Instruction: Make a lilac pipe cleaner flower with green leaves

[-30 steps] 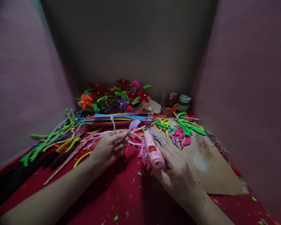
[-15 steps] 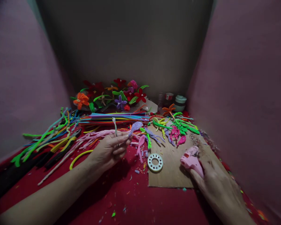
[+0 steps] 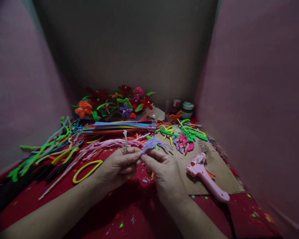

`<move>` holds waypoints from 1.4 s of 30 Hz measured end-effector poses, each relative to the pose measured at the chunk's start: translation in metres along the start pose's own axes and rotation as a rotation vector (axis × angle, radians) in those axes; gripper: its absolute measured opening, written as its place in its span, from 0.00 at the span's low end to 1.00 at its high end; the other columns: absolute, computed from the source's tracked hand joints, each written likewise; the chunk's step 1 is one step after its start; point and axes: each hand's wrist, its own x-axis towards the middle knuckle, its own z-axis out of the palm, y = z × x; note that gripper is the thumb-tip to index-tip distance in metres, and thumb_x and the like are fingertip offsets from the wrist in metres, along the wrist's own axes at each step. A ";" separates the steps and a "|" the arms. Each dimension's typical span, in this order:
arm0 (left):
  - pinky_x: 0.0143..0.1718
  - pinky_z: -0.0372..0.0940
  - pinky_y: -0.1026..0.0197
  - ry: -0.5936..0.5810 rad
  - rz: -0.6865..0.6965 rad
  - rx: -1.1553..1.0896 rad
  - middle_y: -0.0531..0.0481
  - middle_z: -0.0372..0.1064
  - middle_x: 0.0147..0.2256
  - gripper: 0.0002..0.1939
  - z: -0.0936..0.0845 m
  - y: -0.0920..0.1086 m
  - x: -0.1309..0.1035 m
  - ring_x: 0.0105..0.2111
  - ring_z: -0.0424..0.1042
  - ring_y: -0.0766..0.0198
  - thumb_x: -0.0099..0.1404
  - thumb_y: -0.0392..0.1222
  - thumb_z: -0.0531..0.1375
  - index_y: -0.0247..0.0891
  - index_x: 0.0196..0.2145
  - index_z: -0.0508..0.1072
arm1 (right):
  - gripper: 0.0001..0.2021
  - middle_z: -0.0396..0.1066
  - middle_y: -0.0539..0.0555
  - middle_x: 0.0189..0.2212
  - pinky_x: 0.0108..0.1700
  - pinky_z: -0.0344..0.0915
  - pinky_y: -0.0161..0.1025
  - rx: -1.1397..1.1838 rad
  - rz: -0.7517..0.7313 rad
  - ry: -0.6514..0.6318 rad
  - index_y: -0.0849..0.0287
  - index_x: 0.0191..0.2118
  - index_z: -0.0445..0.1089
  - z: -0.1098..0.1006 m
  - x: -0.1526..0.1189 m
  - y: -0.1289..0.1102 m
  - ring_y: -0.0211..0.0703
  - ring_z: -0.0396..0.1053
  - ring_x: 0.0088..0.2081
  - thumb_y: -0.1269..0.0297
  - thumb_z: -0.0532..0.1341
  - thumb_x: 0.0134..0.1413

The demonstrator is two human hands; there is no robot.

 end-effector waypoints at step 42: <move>0.17 0.44 0.69 0.187 0.218 0.361 0.60 0.51 0.17 0.14 0.004 0.000 0.002 0.16 0.47 0.76 0.61 0.47 0.57 0.36 0.24 0.61 | 0.05 0.65 0.47 0.21 0.25 0.52 0.33 -0.032 -0.102 0.078 0.60 0.31 0.74 0.004 0.015 0.002 0.33 0.55 0.23 0.65 0.64 0.47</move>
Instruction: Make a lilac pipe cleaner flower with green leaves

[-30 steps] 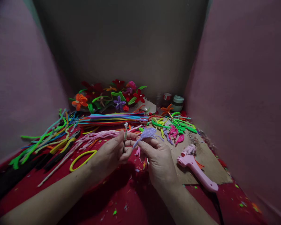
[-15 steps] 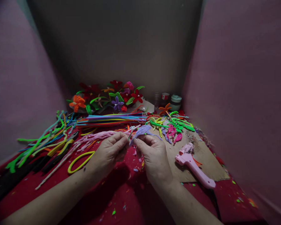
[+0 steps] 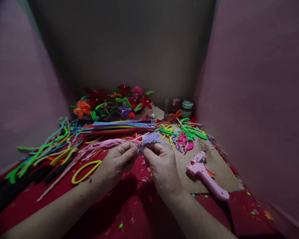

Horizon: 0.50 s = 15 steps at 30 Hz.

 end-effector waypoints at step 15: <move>0.15 0.43 0.70 -0.054 -0.084 0.043 0.59 0.52 0.16 0.15 0.002 0.002 -0.003 0.14 0.48 0.76 0.62 0.48 0.56 0.35 0.24 0.61 | 0.06 0.68 0.49 0.23 0.30 0.58 0.34 0.089 0.069 -0.001 0.59 0.31 0.77 -0.004 0.003 0.005 0.35 0.60 0.25 0.66 0.66 0.42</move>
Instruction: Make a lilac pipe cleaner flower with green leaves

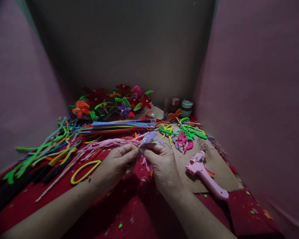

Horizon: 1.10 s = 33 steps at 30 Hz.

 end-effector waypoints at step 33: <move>0.15 0.45 0.73 -0.102 -0.076 -0.243 0.55 0.63 0.22 0.10 -0.004 0.000 0.000 0.13 0.53 0.79 0.58 0.44 0.62 0.34 0.29 0.68 | 0.04 0.71 0.51 0.28 0.44 0.61 0.40 -0.021 -0.075 -0.167 0.54 0.29 0.78 -0.003 -0.002 -0.006 0.42 0.64 0.36 0.67 0.65 0.43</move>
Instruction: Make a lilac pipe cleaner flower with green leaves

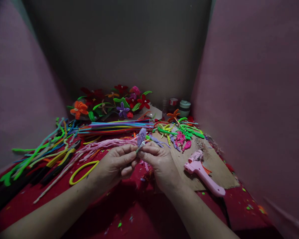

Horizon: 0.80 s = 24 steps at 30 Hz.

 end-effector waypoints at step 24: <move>0.13 0.51 0.73 0.051 0.080 -0.101 0.55 0.63 0.22 0.11 -0.015 0.003 0.012 0.14 0.56 0.78 0.57 0.43 0.62 0.33 0.28 0.67 | 0.09 0.71 0.58 0.21 0.26 0.51 0.37 -1.657 0.114 0.141 0.60 0.21 0.74 -0.057 0.060 -0.018 0.43 0.65 0.25 0.75 0.58 0.43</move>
